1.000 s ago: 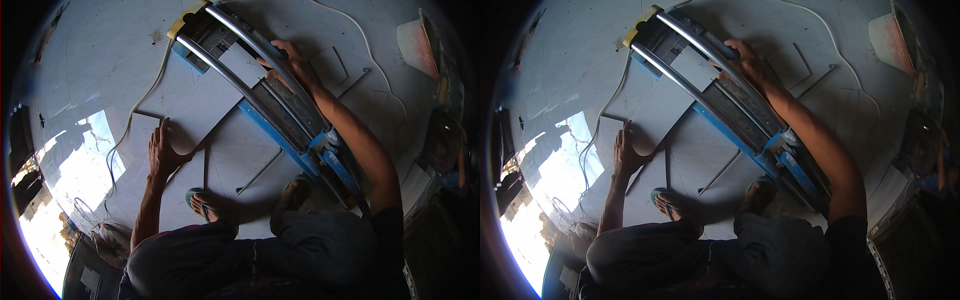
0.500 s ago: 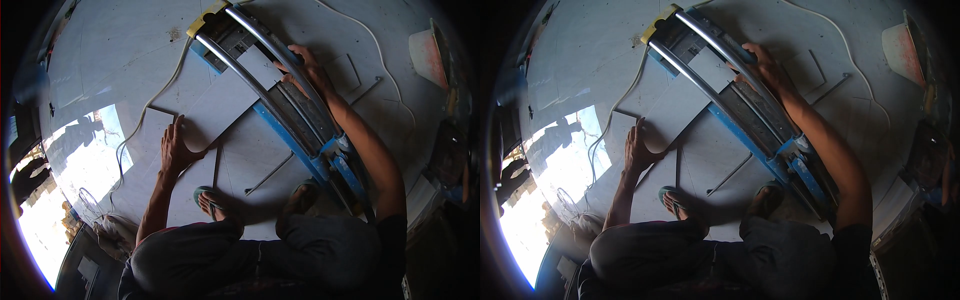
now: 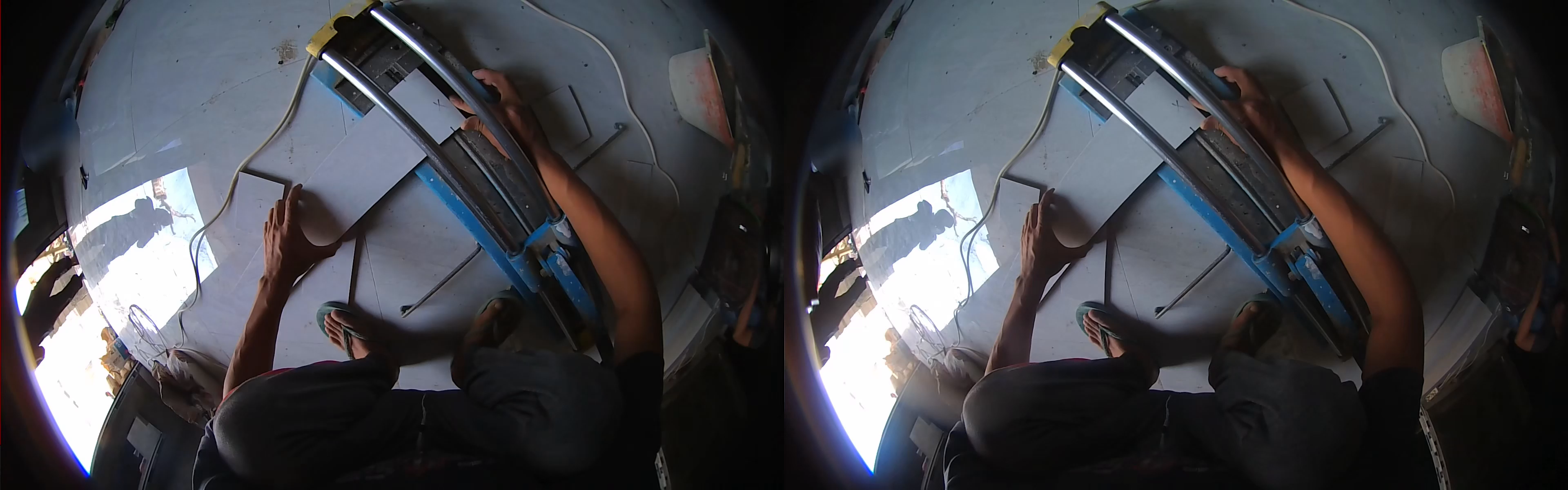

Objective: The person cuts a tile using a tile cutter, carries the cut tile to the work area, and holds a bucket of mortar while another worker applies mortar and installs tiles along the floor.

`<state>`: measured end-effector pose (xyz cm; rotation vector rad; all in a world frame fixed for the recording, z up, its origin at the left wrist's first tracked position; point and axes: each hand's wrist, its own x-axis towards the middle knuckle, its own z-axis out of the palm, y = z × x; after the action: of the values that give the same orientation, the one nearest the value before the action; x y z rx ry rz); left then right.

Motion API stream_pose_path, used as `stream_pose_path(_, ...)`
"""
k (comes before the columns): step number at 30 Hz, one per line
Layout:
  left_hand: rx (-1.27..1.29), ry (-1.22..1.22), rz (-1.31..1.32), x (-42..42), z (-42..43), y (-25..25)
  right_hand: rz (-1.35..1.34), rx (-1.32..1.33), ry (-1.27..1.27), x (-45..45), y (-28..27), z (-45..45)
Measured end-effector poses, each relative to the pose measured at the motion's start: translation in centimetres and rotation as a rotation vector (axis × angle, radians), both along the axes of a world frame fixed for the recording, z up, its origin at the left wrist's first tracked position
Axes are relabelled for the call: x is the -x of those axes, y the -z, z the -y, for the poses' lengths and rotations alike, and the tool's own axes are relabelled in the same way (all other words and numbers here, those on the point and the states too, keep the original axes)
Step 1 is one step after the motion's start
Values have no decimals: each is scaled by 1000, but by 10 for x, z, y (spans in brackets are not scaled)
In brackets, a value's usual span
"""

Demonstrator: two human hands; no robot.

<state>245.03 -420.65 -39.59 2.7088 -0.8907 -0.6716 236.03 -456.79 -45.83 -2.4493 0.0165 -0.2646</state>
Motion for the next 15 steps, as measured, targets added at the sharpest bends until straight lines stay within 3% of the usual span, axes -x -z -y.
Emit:
stream_pose_path(9,142,-24,68,2,1,-6,43,82,-43,-5,-8,-2)
stream_pose_path(15,89,-41,43,2,3,-6,30,60,-18,-3,-8,-2)
